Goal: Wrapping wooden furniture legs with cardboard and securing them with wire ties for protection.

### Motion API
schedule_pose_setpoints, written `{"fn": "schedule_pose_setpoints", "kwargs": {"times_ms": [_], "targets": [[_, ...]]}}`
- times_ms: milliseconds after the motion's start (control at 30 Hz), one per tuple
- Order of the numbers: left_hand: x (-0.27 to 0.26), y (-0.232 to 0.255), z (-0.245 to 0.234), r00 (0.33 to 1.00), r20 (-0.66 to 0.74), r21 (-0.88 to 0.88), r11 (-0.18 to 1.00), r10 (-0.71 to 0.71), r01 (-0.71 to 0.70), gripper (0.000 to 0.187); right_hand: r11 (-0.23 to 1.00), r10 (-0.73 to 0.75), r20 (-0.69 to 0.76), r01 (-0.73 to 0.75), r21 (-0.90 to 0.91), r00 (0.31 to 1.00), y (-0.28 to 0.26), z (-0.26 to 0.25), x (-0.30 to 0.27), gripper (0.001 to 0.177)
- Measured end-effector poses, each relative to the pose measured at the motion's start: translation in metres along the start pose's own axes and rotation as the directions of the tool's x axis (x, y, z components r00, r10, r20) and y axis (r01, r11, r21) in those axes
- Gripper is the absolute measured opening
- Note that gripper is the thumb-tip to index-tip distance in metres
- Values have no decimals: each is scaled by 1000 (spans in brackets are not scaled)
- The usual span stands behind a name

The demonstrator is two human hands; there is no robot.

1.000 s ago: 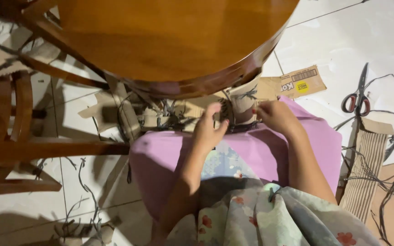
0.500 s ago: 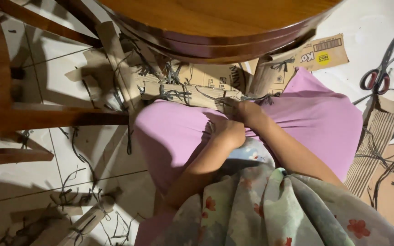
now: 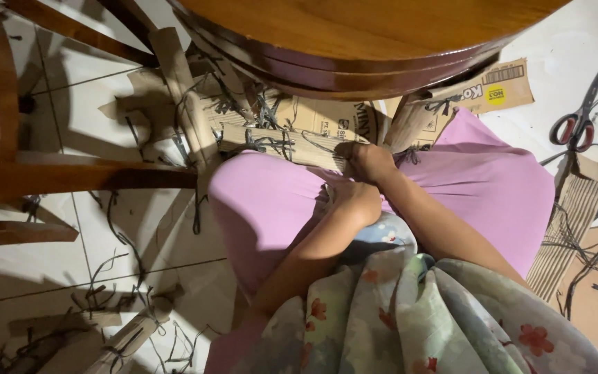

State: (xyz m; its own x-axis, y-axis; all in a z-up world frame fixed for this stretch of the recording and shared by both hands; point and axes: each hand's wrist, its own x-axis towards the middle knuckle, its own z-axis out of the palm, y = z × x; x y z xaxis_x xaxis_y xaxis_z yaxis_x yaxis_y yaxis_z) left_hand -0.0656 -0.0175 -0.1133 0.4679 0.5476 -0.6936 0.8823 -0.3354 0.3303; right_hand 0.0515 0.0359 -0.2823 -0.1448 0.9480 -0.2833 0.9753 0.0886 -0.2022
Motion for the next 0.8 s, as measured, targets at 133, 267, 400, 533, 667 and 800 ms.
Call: {"fn": "schedule_pose_setpoints", "kwargs": {"times_ms": [133,267,400,533,667,800], "targets": [[-17,9,-15,1000,-9,27,1000,1,-1,44,976,43,21,-47,213,999,-7,-19,-11,33],[-8,7,1,999,-44,51,999,-6,9,41,993,-23,32,19,117,999,-18,-28,-15,41],[-45,14,-27,998,-44,-19,999,-46,45,42,988,-124,-14,124,96,992,-26,-24,-7,36],[-71,14,-47,997,-81,-44,999,-10,7,43,936,-103,-46,113,334,994,-24,-49,-16,23],[-52,0,-32,996,-91,-150,988,18,-31,43,660,-184,-37,151,736,982,-16,-108,-37,18],[-79,0,-51,972,-177,-547,806,153,-227,63,207,-143,-26,56,977,989,-15,-176,-76,9]]}}
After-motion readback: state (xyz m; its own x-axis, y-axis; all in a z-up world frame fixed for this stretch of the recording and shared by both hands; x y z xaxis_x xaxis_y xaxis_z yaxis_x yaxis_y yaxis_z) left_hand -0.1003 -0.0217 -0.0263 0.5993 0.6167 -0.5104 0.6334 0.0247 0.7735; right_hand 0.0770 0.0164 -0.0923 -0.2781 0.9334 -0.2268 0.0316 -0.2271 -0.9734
